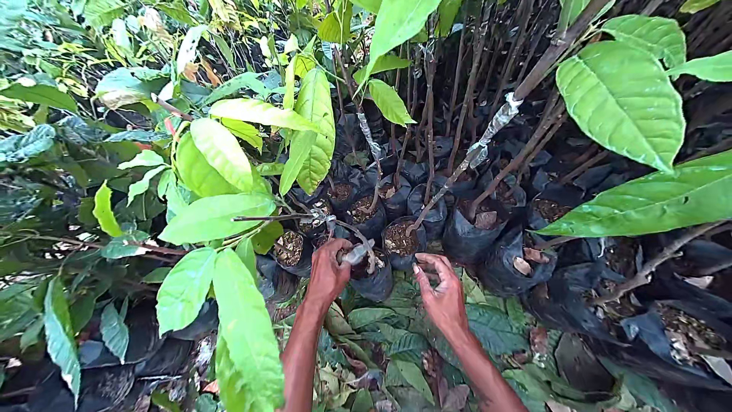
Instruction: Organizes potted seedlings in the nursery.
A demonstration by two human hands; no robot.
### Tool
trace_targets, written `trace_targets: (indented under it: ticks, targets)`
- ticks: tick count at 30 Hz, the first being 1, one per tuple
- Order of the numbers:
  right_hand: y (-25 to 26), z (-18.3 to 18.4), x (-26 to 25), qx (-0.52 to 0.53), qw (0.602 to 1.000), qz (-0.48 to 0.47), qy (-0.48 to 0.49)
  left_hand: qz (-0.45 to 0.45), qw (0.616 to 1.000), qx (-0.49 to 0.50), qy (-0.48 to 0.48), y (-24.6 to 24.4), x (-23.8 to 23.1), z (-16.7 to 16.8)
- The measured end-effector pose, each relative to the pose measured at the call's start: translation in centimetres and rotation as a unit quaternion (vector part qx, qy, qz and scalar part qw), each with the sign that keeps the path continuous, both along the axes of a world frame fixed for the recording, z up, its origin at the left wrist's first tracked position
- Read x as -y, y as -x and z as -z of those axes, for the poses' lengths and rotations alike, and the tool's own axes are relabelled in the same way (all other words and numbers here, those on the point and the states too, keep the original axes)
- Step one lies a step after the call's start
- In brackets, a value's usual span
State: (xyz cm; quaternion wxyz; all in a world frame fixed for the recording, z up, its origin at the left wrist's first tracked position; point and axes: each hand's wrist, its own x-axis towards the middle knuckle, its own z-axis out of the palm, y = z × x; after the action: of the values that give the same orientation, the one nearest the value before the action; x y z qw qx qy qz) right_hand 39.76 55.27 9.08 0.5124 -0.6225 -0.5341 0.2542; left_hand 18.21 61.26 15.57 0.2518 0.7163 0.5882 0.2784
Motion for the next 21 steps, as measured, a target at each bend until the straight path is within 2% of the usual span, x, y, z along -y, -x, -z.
trace_targets:
  ticks: [2,4,6,9,13,15,18,21]
  targets:
    - [0.0,0.1,0.2,-0.003,1.000,-0.002,0.003,-0.012,0.995,-0.076,0.061,-0.4,0.0,-1.1]
    - [-0.2,0.2,0.4,-0.001,1.000,-0.005,0.008,-0.014,0.966,-0.190,0.176,-1.2,-0.3,-3.3]
    - [-0.5,0.3,0.6,0.001,1.000,-0.005,0.009,0.002,0.945,-0.253,0.208,-1.3,-0.5,-4.6]
    - [-0.9,0.1,0.5,0.002,1.000,0.000,-0.001,0.023,0.950,-0.245,0.192,0.1,-0.6,-5.4]
    - [-1.2,-0.7,0.0,0.020,1.000,0.010,-0.016,0.040,0.975,-0.115,0.185,2.7,-0.4,-5.6]
    - [-1.3,-1.1,-0.7,0.055,0.998,0.006,-0.023,0.067,0.977,-0.085,0.181,2.8,-0.2,-5.1]
    - [-1.1,-1.7,-1.8,0.144,0.989,-0.016,-0.009,0.112,0.972,-0.126,0.165,1.1,0.2,-3.7]
    - [-0.6,-2.5,-2.2,0.238,0.969,-0.051,0.038,0.137,0.934,-0.254,0.212,-1.2,0.1,-3.5]
